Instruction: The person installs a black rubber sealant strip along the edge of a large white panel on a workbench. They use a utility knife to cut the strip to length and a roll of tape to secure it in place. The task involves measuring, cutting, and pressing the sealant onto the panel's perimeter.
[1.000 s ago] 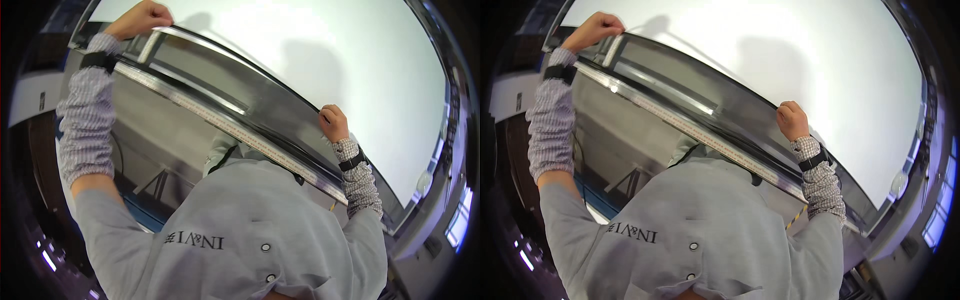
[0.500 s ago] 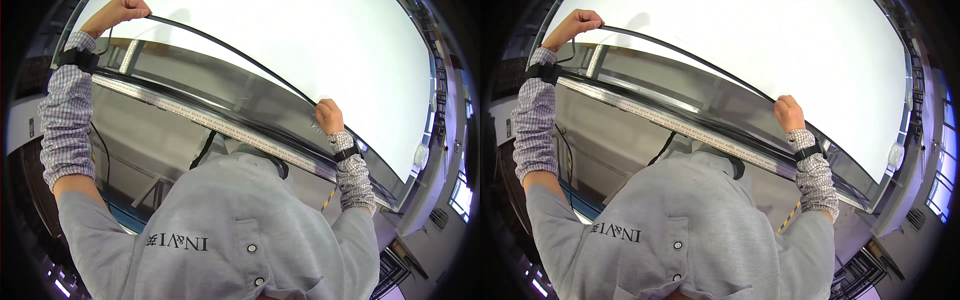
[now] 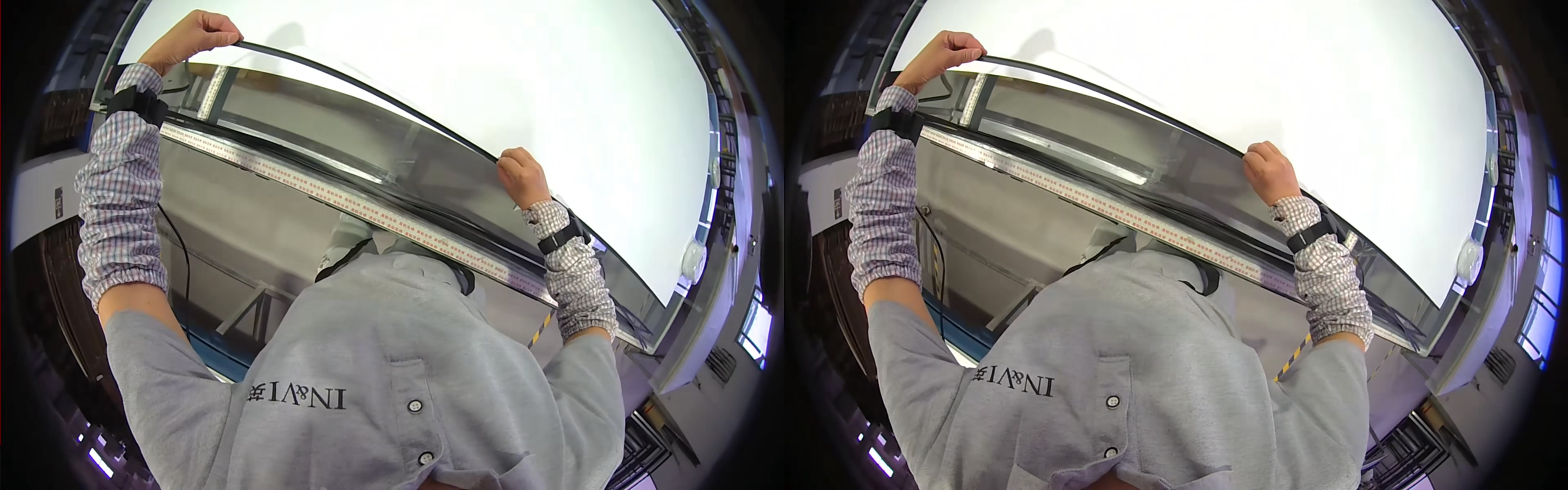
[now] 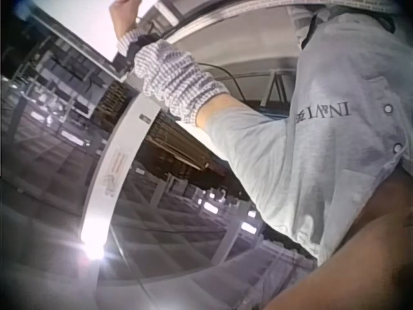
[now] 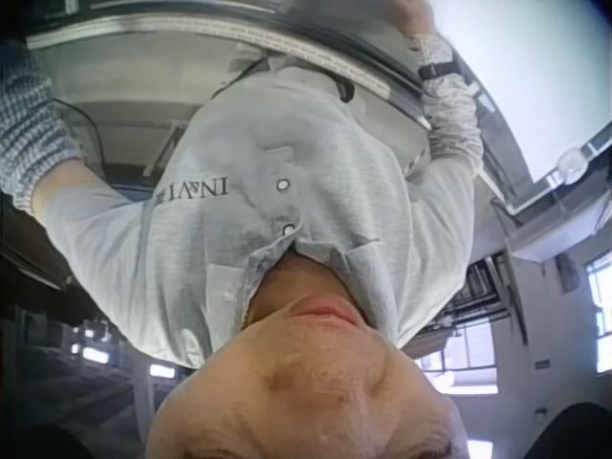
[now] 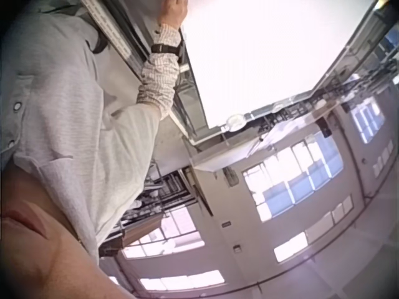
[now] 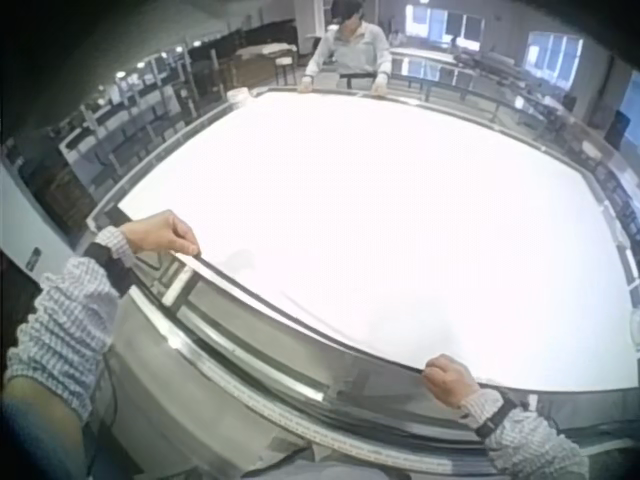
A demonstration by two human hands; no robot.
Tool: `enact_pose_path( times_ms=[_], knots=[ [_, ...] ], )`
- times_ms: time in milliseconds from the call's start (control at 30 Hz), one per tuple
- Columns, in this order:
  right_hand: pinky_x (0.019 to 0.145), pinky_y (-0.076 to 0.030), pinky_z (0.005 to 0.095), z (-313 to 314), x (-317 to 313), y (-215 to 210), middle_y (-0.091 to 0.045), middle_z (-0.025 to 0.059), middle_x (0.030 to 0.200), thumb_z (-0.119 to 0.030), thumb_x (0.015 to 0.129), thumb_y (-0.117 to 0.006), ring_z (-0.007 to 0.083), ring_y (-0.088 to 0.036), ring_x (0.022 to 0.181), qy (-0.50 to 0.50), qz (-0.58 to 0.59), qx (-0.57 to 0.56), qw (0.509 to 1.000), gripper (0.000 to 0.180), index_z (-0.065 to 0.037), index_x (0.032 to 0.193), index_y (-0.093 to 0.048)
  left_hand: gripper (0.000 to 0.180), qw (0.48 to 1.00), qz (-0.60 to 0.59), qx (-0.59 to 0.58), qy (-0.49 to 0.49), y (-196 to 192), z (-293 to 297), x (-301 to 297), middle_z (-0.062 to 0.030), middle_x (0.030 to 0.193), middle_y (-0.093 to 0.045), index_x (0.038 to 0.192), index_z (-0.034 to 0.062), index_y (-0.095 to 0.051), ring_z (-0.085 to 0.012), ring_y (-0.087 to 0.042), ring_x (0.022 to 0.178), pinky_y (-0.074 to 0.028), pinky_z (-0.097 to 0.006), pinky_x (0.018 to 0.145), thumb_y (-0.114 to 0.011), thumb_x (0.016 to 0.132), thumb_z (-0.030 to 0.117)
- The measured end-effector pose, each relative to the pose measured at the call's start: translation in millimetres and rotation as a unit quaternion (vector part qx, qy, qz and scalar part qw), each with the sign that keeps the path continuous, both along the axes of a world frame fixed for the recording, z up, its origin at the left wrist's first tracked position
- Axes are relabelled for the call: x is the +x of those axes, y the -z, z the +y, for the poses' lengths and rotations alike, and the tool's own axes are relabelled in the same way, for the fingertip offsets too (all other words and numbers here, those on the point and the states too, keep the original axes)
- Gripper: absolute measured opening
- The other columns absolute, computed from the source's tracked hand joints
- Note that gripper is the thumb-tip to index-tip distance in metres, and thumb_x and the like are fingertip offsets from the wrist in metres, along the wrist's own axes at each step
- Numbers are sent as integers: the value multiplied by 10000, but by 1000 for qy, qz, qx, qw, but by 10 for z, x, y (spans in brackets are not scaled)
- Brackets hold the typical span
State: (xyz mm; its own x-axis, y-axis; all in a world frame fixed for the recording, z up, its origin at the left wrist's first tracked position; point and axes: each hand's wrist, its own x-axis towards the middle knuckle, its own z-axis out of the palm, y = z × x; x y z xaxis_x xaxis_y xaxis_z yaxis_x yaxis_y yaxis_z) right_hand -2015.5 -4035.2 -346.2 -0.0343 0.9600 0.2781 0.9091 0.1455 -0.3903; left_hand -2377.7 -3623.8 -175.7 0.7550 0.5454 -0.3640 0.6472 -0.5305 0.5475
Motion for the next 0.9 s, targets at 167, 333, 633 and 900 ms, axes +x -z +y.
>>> enact_pose_path(
  times_ms=[167,333,633,900],
  knots=[
    [618,-489,333,49,-19,4,-563,69,791,-1,671,-614,233,-562,747,-13,-8,16,1000,87,-36,716,-548,218,999,1,-35,-11,-41,-62,11,35,742,-600,861,61,-672,-56,-515,718,-405,-206,686,-657,811,272],
    [617,-489,332,170,-103,-10,-566,68,798,-3,676,-613,230,-561,743,-20,1,33,999,81,-35,712,-548,199,999,8,-33,-12,-46,-84,72,25,751,-604,870,54,-670,-58,-524,729,-414,-210,693,-646,820,245],
    [620,-486,331,553,-372,70,-554,65,779,-22,689,-599,224,-550,748,-38,8,44,998,70,-38,703,-532,135,999,25,-23,-11,12,-55,144,15,756,-614,872,39,-667,-56,-526,697,-429,-201,643,-627,830,161],
    [609,-484,334,870,-601,70,-545,60,784,-26,692,-585,225,-541,750,-41,15,74,996,67,-44,697,-520,138,1000,15,-8,10,51,-50,181,31,710,-594,854,29,-666,-51,-504,665,-418,-200,618,-624,830,159]
  ],
)
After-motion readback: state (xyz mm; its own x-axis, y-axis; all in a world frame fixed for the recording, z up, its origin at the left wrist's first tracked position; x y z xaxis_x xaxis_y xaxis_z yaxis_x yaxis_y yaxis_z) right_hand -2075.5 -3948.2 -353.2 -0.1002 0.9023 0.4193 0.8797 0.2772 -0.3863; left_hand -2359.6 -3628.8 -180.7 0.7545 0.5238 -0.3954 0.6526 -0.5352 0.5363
